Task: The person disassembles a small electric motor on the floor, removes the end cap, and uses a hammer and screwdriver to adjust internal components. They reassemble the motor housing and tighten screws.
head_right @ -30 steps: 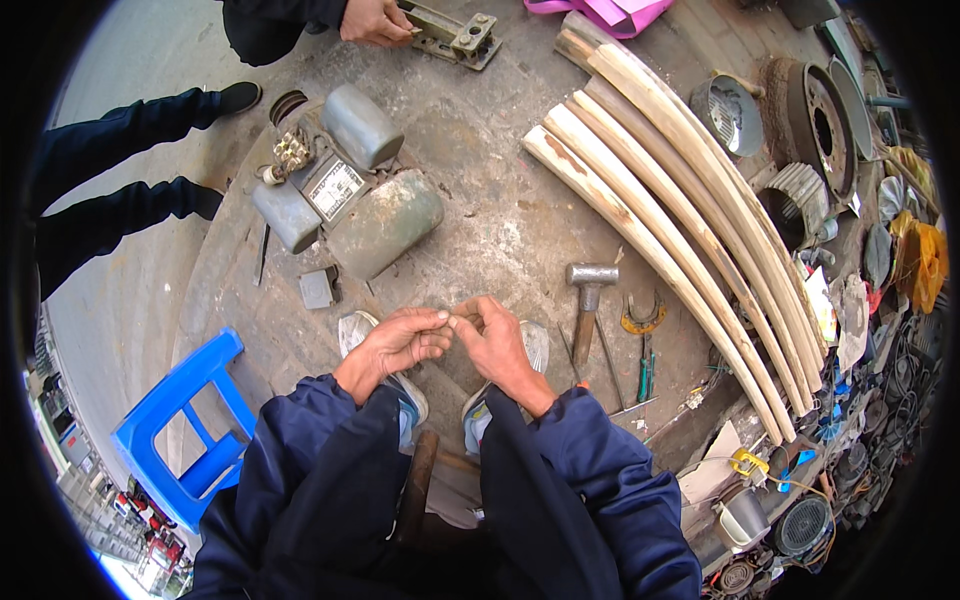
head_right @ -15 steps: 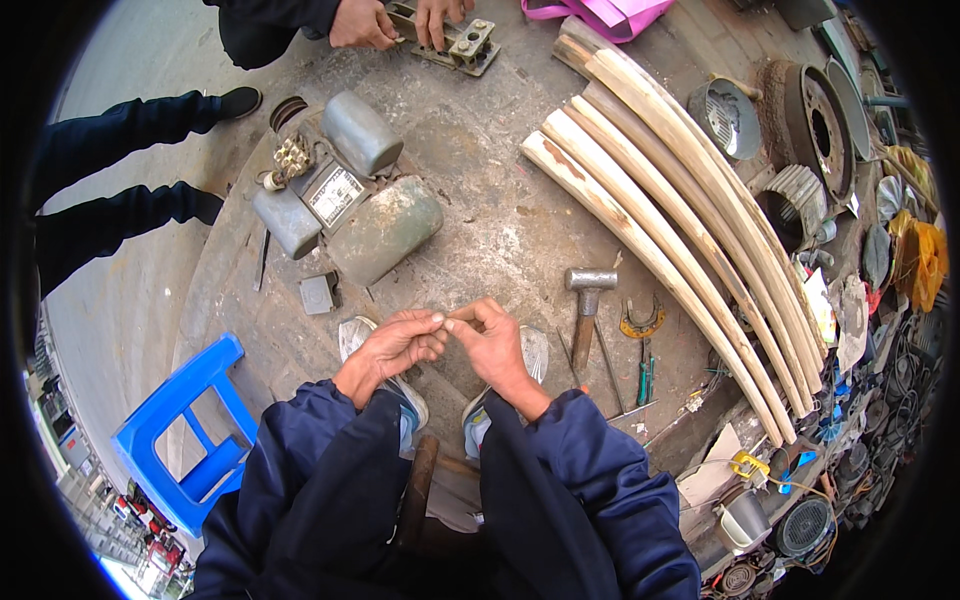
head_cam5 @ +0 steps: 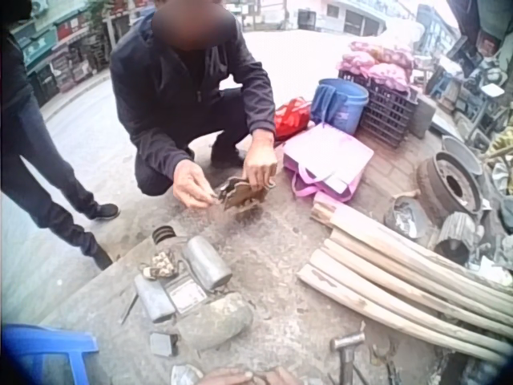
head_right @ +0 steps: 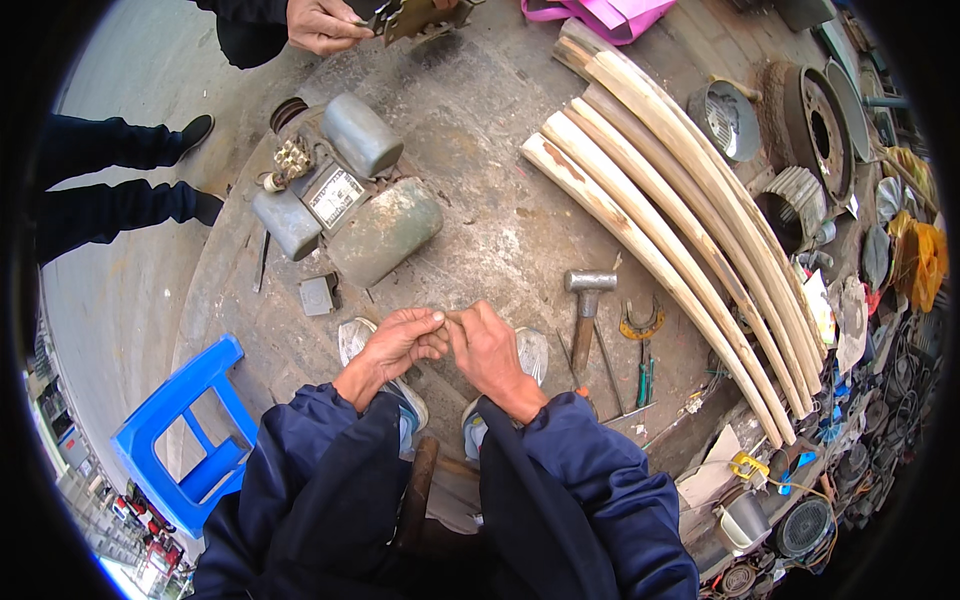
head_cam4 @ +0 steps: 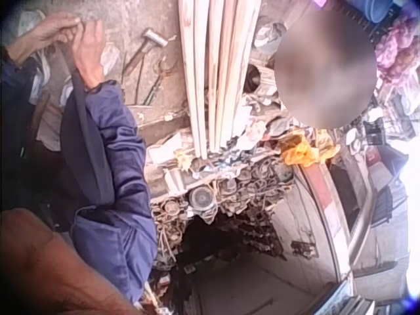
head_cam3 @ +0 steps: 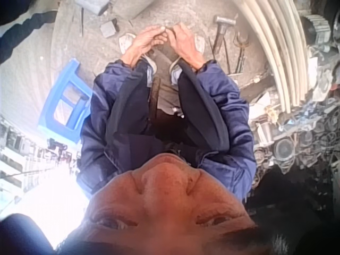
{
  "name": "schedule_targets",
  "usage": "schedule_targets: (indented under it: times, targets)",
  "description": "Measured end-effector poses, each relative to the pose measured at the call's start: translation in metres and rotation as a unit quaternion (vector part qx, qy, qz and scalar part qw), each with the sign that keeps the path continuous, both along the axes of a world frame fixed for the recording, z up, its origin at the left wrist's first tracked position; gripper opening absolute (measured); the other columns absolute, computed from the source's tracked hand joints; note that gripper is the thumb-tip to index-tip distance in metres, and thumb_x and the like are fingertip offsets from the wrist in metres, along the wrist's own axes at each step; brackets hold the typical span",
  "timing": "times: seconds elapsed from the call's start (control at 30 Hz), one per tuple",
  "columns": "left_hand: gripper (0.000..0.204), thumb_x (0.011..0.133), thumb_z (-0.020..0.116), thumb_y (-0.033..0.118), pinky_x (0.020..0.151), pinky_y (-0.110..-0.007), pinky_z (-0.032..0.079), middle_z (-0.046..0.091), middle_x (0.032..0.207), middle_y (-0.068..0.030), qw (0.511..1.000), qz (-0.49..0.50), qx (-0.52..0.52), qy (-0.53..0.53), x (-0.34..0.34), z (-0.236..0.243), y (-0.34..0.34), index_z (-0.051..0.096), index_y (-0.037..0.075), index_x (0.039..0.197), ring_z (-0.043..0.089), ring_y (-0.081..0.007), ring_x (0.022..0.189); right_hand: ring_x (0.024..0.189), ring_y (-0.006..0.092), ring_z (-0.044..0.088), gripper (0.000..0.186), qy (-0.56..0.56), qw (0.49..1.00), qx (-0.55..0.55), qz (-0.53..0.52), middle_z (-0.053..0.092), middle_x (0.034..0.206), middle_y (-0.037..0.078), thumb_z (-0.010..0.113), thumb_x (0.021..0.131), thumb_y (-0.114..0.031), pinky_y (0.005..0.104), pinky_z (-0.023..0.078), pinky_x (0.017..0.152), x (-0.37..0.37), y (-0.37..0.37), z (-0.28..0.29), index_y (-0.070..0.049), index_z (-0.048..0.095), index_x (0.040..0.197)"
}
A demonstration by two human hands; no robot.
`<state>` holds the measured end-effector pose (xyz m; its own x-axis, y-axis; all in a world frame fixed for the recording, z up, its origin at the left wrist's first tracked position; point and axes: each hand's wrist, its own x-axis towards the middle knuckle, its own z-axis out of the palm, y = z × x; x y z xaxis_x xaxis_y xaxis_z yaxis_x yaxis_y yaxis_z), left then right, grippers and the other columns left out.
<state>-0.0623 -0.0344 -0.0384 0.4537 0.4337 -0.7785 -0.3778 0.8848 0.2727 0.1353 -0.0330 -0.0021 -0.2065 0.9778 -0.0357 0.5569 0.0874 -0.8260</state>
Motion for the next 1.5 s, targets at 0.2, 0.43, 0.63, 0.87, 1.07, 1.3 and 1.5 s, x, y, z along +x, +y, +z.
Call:
schedule_targets:
  times: [0.2,0.43,0.63,0.87,1.07,1.3,1.5]
  targets:
    - [0.023,0.109,0.071,0.026,0.070,-0.026,0.060,0.076,0.095,-0.0044,1.000,0.005,-0.020,0.008,0.004,0.004,0.000,0.074,0.004,0.112,0.076,-0.0138,0.080,0.076,0.0367,0.070,0.010,0.052,0.995,-0.076,-0.038,0.067,0.096,0.018,0.075,0.097,-0.004,0.0442,0.056,0.066,-0.001,0.001,0.002,-0.002,0.073,0.107]
    - [0.019,0.109,0.070,0.021,0.069,-0.028,0.062,0.079,0.095,-0.0068,0.999,0.034,-0.032,0.008,0.008,0.005,0.001,0.073,0.003,0.113,0.078,-0.0162,0.080,0.077,0.0375,0.070,0.013,0.014,0.999,-0.029,-0.029,0.065,0.093,0.019,0.074,0.097,-0.001,0.0449,0.056,0.065,-0.001,0.000,0.001,0.000,0.072,0.110]
    - [0.017,0.109,0.070,0.020,0.070,-0.027,0.061,0.079,0.096,-0.0062,0.997,0.062,-0.038,-0.001,0.009,0.004,-0.001,0.073,0.003,0.112,0.076,-0.0156,0.080,0.076,0.0353,0.070,0.014,0.030,0.998,-0.037,-0.034,0.064,0.092,0.019,0.074,0.097,0.000,0.0433,0.056,0.064,-0.004,-0.001,-0.001,0.001,0.073,0.110]
    - [0.019,0.109,0.071,0.025,0.063,-0.025,0.053,0.073,0.086,-0.0006,0.999,0.042,0.004,0.007,0.008,0.006,0.003,0.071,0.007,0.103,0.068,-0.0106,0.068,0.076,0.0093,0.062,0.019,0.134,0.958,-0.236,-0.091,0.071,0.092,0.003,0.076,0.101,-0.011,0.0272,0.051,0.067,0.002,0.007,-0.003,0.002,0.078,0.115]
    - [0.022,0.109,0.069,0.028,0.063,-0.027,0.049,0.069,0.083,-0.0004,0.988,-0.035,0.111,0.101,0.004,0.020,0.010,0.070,0.009,0.098,0.064,-0.0105,0.069,0.074,0.0065,0.061,0.020,0.181,0.921,-0.329,-0.109,0.071,0.083,0.001,0.079,0.101,-0.014,0.0250,0.050,0.066,0.005,0.018,0.007,0.003,0.079,0.110]
    - [0.026,0.110,0.068,0.030,0.063,-0.027,0.050,0.069,0.083,-0.0010,0.978,-0.061,0.153,0.130,0.000,0.052,0.018,0.071,0.006,0.100,0.065,-0.0105,0.070,0.076,0.0074,0.065,0.014,0.166,0.940,-0.296,-0.038,0.072,0.087,0.002,0.077,0.100,-0.008,0.0241,0.051,0.065,0.010,0.034,0.034,0.003,0.079,0.108]
    - [0.030,0.111,0.068,0.034,0.064,-0.026,0.050,0.069,0.083,-0.0007,0.973,-0.028,0.200,0.116,-0.016,0.079,0.029,0.074,0.005,0.105,0.066,-0.0097,0.070,0.072,0.0086,0.063,0.008,0.140,0.978,-0.151,0.042,0.071,0.084,0.005,0.080,0.094,-0.005,0.0257,0.051,0.064,-0.003,0.058,0.064,0.000,0.081,0.100]
